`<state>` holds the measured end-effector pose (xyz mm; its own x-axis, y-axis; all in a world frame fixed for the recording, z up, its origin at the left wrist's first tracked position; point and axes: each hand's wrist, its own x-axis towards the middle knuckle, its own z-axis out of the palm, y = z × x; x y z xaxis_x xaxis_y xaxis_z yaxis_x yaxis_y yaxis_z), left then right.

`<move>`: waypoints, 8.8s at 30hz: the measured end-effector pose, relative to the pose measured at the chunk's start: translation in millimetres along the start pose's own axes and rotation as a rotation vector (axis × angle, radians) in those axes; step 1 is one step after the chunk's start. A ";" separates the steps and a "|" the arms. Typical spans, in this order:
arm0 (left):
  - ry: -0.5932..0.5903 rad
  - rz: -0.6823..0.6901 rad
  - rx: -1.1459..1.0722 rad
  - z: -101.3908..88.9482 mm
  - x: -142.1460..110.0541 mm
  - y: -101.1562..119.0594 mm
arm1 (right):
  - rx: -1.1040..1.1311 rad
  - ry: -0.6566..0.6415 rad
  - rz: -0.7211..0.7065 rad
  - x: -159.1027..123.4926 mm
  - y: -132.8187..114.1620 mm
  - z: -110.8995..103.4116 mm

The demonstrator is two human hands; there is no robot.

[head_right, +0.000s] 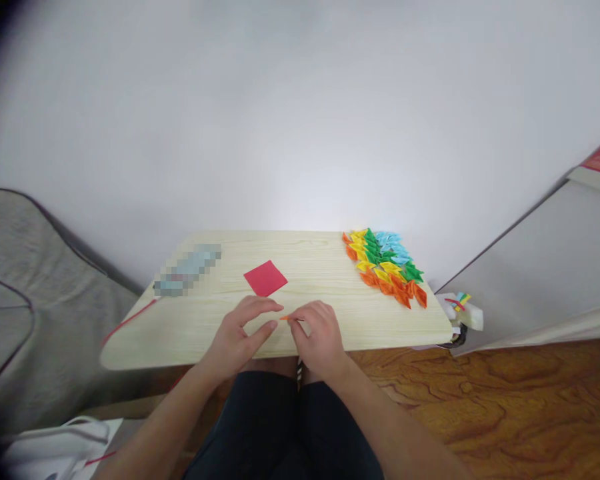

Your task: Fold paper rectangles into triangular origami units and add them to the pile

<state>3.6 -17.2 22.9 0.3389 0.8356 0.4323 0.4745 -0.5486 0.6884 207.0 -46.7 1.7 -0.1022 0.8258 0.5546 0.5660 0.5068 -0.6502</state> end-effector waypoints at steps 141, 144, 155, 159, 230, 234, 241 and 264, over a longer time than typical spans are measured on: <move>0.057 0.117 -0.614 -43.3 224.3 -12.7 | 1.004 -0.195 0.384 239.4 37.0 -33.3; 0.062 0.124 -0.605 -42.7 223.6 -12.9 | 1.002 -0.196 0.372 239.6 37.4 -32.8; 0.054 0.119 -0.644 -44.1 224.4 -12.7 | 0.886 -0.151 0.332 238.1 34.9 -30.8; 0.063 0.106 -0.632 -43.2 224.6 -13.2 | 0.711 -0.038 0.315 236.5 31.2 -31.9; 0.111 -0.120 -0.372 -46.1 228.9 -17.3 | 0.163 -0.124 0.138 236.4 28.6 -38.1; 0.113 -0.117 -0.365 -45.8 228.9 -17.0 | 0.166 -0.123 0.135 236.4 28.1 -38.0; 0.114 -0.100 -0.269 -46.9 228.2 -17.0 | 0.155 -0.157 0.168 237.3 28.9 -38.2; -0.072 0.114 0.317 -44.4 225.8 -16.2 | 0.034 -0.106 0.120 239.5 33.6 -31.6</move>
<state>36.3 181.6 135.2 0.4557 0.7706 0.4456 0.6555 -0.6291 0.4177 227.4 160.4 129.2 -0.1218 0.9015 0.4153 0.5519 0.4093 -0.7266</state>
